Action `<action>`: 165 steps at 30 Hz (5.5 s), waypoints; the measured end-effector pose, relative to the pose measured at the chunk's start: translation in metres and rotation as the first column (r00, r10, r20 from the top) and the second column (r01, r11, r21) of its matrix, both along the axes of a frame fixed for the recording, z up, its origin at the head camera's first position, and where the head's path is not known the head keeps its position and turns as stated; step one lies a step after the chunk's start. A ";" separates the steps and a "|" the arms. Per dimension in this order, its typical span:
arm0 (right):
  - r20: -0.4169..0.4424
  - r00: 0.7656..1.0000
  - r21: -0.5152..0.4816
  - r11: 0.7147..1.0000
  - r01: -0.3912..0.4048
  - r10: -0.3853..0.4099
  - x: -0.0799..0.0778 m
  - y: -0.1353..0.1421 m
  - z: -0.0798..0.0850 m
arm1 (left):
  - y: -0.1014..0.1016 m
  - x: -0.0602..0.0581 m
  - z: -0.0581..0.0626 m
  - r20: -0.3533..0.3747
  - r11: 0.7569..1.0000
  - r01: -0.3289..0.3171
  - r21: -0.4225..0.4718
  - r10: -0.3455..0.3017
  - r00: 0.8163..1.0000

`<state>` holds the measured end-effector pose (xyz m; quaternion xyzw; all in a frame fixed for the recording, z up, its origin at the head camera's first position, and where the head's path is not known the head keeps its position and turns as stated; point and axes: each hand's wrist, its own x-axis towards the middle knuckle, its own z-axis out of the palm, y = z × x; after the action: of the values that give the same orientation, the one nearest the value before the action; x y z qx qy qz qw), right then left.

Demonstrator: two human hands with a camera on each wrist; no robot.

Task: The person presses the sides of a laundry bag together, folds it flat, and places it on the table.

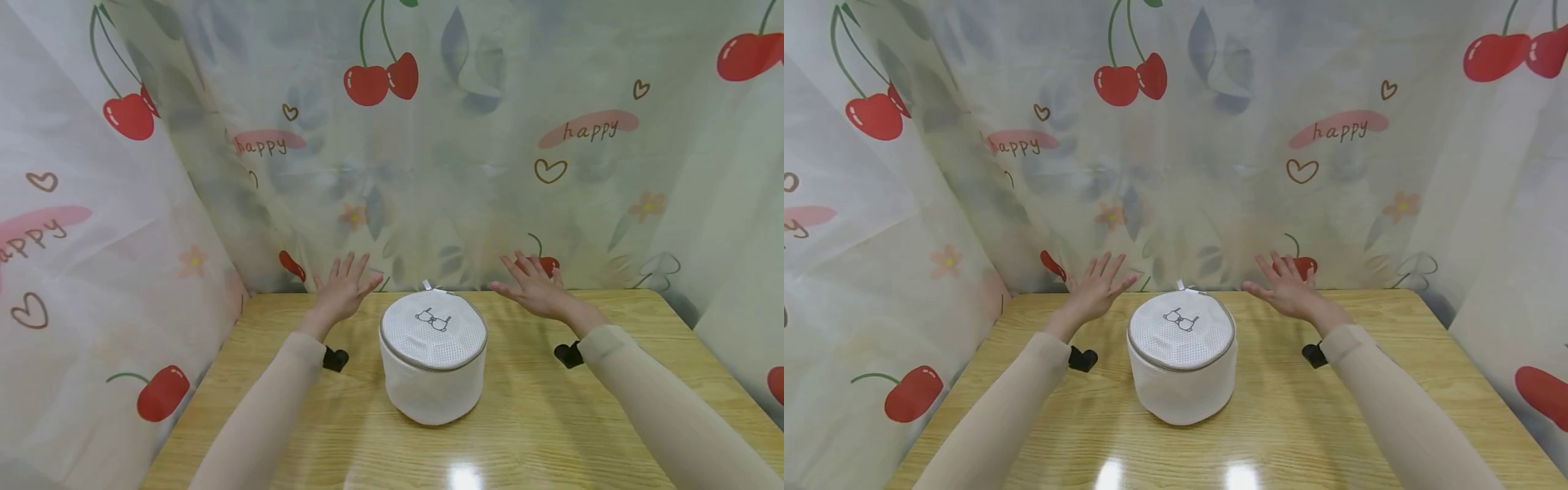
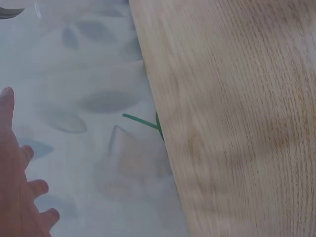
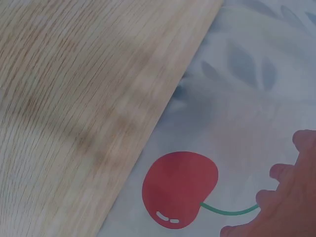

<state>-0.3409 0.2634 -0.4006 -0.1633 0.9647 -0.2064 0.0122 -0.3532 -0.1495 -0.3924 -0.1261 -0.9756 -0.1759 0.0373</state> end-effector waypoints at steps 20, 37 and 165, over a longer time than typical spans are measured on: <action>-0.007 0.999 -0.119 0.992 -0.051 0.051 0.010 -0.001 -0.006 | 0.000 0.000 -0.012 0.024 0.996 0.060 0.063 -0.062 0.998; 0.084 0.984 -0.310 0.943 -0.123 0.156 0.027 -0.005 0.002 | 0.005 0.016 -0.004 0.047 0.968 0.116 0.224 -0.129 0.990; 0.212 0.900 -0.698 0.704 -0.132 0.380 0.093 -0.037 -0.013 | 0.009 0.091 -0.018 0.316 0.688 0.110 0.718 -0.463 0.828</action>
<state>-0.2474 0.2264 -0.4138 -0.2528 0.7757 -0.5589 0.1485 -0.2627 -0.1401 -0.4105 -0.2131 -0.7892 -0.5444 -0.1882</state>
